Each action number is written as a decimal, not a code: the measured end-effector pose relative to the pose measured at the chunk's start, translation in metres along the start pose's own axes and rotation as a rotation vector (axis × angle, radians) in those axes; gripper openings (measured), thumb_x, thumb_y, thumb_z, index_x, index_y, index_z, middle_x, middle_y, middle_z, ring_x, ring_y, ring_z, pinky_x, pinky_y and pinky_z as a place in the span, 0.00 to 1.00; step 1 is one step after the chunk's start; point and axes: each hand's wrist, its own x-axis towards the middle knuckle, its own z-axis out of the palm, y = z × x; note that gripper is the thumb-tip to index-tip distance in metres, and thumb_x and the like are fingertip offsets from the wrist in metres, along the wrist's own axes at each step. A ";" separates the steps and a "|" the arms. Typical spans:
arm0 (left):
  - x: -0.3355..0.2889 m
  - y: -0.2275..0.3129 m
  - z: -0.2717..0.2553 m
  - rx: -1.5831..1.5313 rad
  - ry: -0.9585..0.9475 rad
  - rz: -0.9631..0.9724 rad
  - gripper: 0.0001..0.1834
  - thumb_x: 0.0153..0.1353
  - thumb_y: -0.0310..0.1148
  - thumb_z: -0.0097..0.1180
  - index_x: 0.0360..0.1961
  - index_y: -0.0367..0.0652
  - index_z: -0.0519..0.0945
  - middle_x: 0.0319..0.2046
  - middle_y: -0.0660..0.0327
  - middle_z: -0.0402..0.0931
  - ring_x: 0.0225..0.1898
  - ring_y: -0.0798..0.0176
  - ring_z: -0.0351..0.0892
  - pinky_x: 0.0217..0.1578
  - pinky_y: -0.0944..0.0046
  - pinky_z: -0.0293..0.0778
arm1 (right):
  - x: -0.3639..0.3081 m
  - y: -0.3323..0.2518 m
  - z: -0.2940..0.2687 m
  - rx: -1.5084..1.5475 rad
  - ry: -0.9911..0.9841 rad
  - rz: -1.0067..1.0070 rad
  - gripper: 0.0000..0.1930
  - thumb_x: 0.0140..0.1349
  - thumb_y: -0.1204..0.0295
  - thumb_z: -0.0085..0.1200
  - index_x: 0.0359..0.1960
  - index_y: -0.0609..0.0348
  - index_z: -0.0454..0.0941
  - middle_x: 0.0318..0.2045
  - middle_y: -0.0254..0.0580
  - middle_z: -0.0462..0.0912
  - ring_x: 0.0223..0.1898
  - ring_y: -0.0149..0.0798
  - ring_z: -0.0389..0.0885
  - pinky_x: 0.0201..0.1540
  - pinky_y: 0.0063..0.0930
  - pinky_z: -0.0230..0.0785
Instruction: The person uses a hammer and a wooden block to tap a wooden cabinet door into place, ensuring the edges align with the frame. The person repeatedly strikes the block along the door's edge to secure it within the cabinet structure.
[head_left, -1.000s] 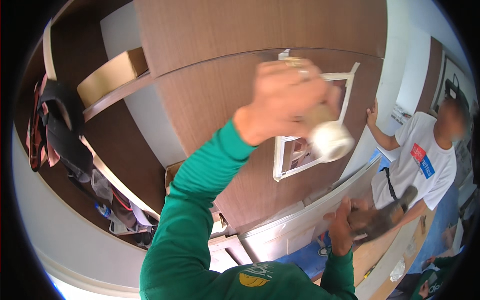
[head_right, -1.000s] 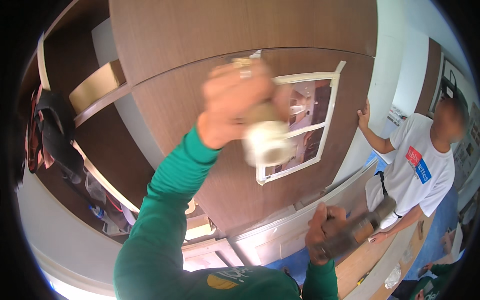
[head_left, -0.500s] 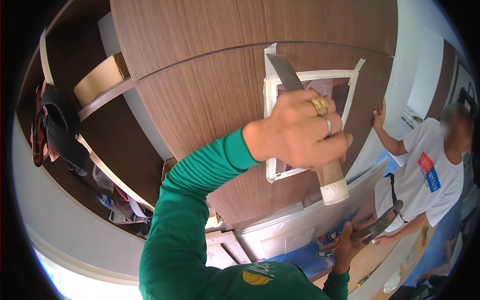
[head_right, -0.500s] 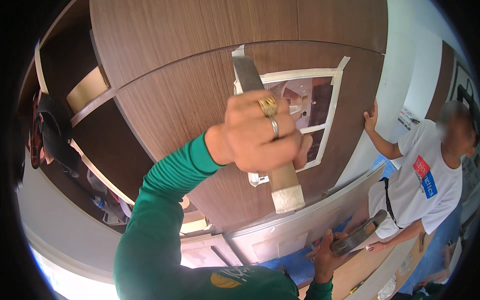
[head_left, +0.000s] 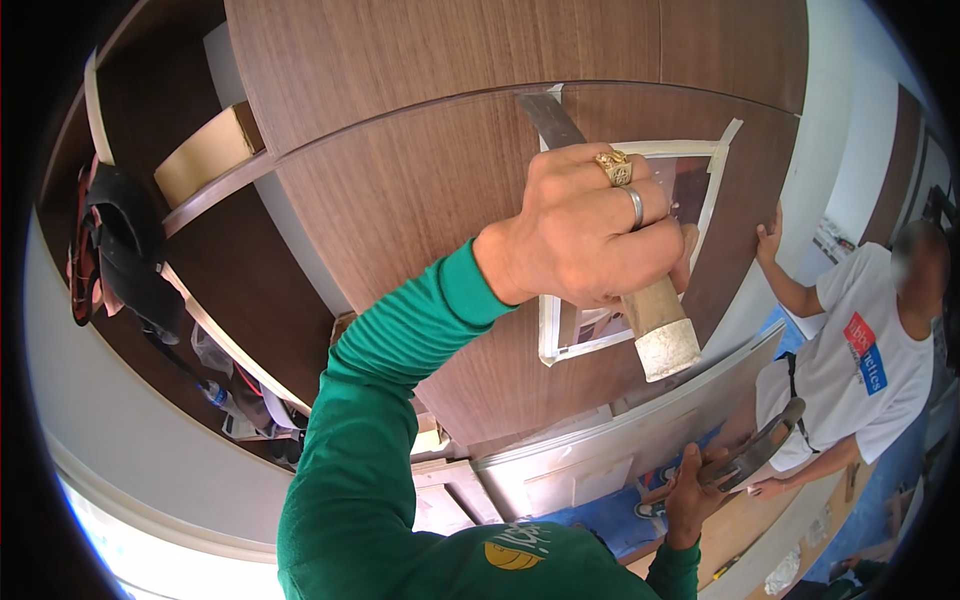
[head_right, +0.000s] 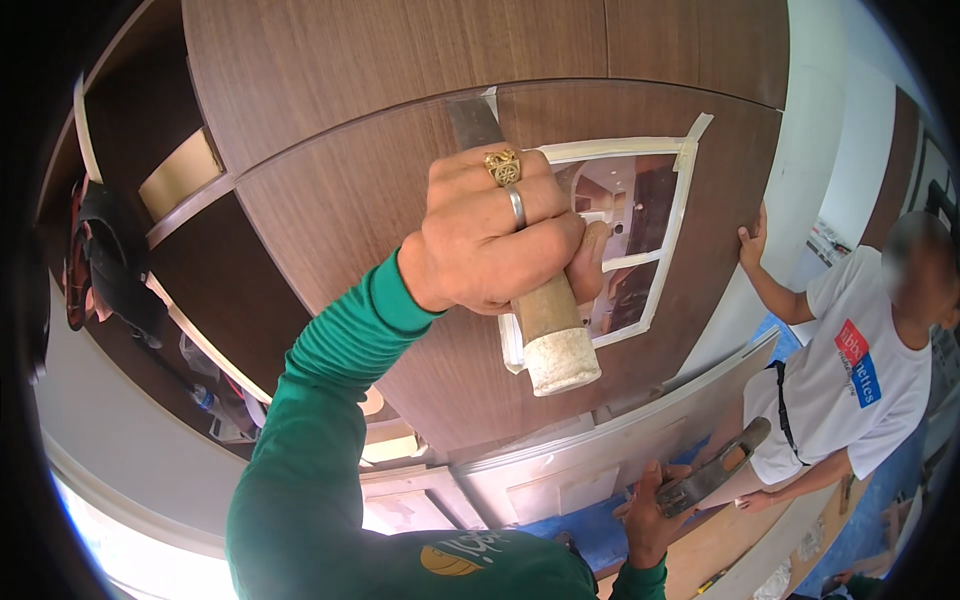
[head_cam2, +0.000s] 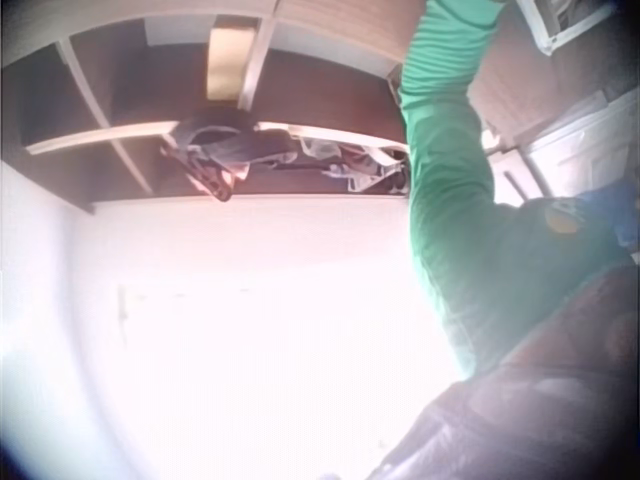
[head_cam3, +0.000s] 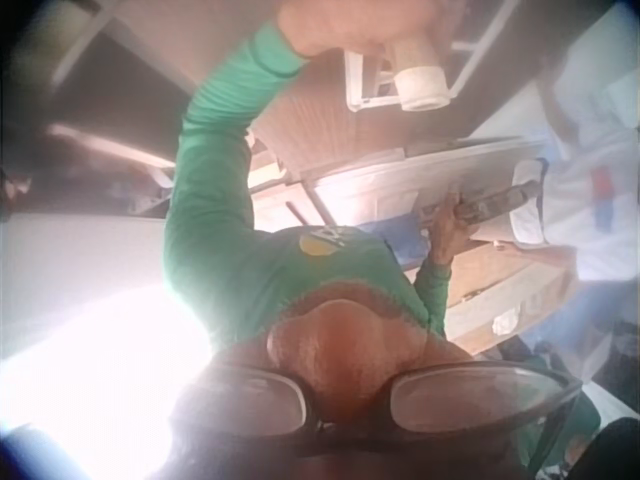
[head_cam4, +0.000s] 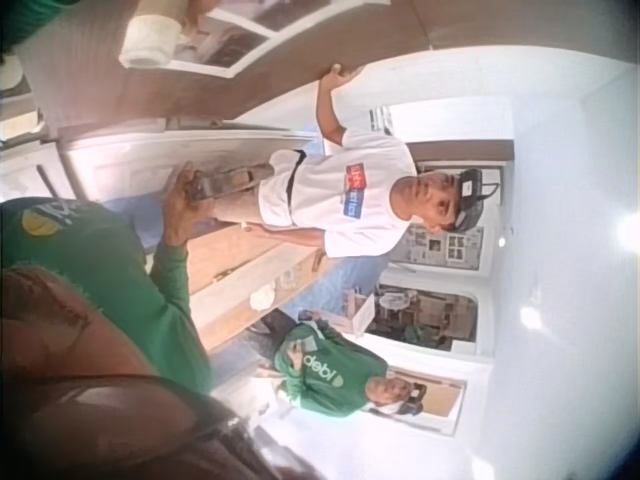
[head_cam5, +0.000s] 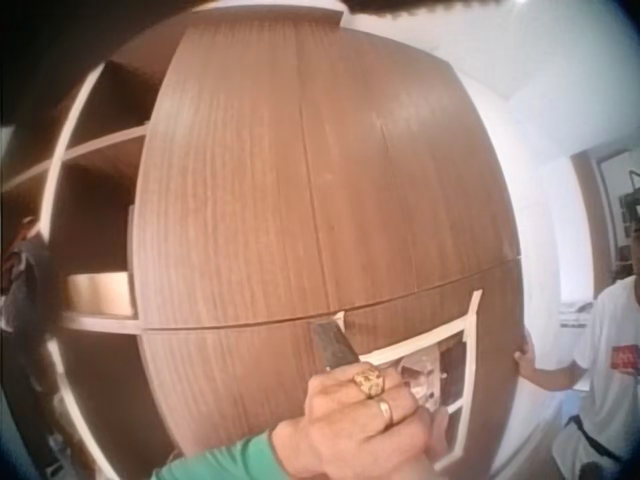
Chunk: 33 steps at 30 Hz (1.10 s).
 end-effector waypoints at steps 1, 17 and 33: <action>0.000 0.000 0.000 -0.003 0.001 0.000 0.18 0.42 0.33 0.80 0.24 0.46 0.77 0.21 0.66 0.71 0.19 0.64 0.72 0.18 0.64 0.65 | -0.001 0.000 0.000 -0.015 0.003 0.001 0.14 0.77 0.68 0.60 0.37 0.59 0.69 0.22 0.36 0.71 0.12 0.28 0.68 0.12 0.26 0.65; 0.002 -0.003 0.000 -0.036 0.040 0.010 0.19 0.41 0.37 0.80 0.21 0.46 0.76 0.20 0.64 0.70 0.18 0.62 0.70 0.17 0.63 0.63 | 0.048 -0.014 0.085 -0.412 -0.063 -0.753 0.10 0.74 0.73 0.64 0.34 0.65 0.80 0.24 0.45 0.80 0.24 0.38 0.77 0.29 0.38 0.69; 0.013 -0.001 0.005 -0.002 0.194 -0.031 0.15 0.43 0.27 0.73 0.18 0.47 0.73 0.19 0.63 0.68 0.16 0.60 0.66 0.15 0.62 0.60 | -0.021 -0.099 0.058 0.388 0.158 -0.798 0.11 0.73 0.72 0.56 0.36 0.58 0.65 0.19 0.40 0.69 0.17 0.33 0.69 0.22 0.30 0.72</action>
